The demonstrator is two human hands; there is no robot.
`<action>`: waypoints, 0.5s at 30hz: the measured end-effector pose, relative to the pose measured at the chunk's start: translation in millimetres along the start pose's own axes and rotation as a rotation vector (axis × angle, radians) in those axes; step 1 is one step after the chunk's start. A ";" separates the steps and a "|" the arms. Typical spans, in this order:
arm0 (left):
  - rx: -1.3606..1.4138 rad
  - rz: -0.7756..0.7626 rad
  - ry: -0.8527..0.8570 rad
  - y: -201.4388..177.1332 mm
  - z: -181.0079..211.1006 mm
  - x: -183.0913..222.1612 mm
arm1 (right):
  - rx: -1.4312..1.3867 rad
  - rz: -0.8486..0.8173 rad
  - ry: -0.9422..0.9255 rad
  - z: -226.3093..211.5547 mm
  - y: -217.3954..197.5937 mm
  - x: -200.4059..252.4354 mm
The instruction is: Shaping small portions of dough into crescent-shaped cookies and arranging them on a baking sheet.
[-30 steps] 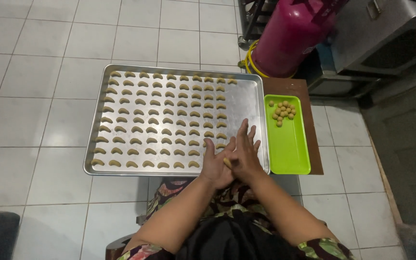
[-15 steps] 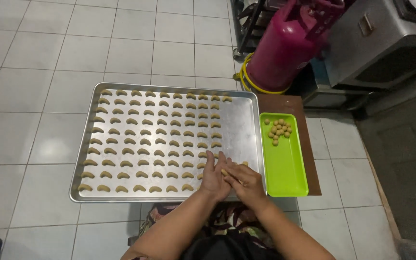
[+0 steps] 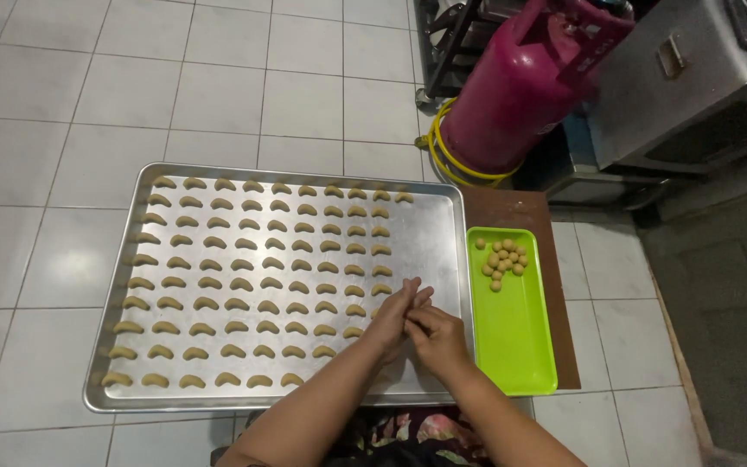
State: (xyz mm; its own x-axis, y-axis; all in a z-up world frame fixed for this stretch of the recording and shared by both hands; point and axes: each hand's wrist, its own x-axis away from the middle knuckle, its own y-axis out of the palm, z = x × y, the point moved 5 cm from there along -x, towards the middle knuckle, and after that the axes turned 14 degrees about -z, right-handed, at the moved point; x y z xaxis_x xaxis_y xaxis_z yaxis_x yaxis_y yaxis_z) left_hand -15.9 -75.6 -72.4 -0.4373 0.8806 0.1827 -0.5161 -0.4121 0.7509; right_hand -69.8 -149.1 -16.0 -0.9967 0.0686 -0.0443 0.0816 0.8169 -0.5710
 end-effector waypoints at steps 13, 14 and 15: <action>0.093 0.209 0.010 10.3 81.9 12.4 | -0.130 0.011 0.166 54.2 -12.4 -73.2; 0.124 0.250 0.042 -1.3 78.6 9.3 | -0.110 0.072 0.163 73.8 -17.1 -86.2; 0.154 0.290 0.076 -13.2 75.9 6.1 | -0.091 0.133 0.159 93.1 -21.6 -99.9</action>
State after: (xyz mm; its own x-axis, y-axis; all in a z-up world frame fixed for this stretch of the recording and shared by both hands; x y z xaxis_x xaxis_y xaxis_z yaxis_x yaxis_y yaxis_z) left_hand 44.1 -47.0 -33.0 -0.6064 0.7092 0.3596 -0.2474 -0.5980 0.7623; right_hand 27.7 -226.9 -75.6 -0.9646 0.2631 0.0197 0.2197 0.8425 -0.4918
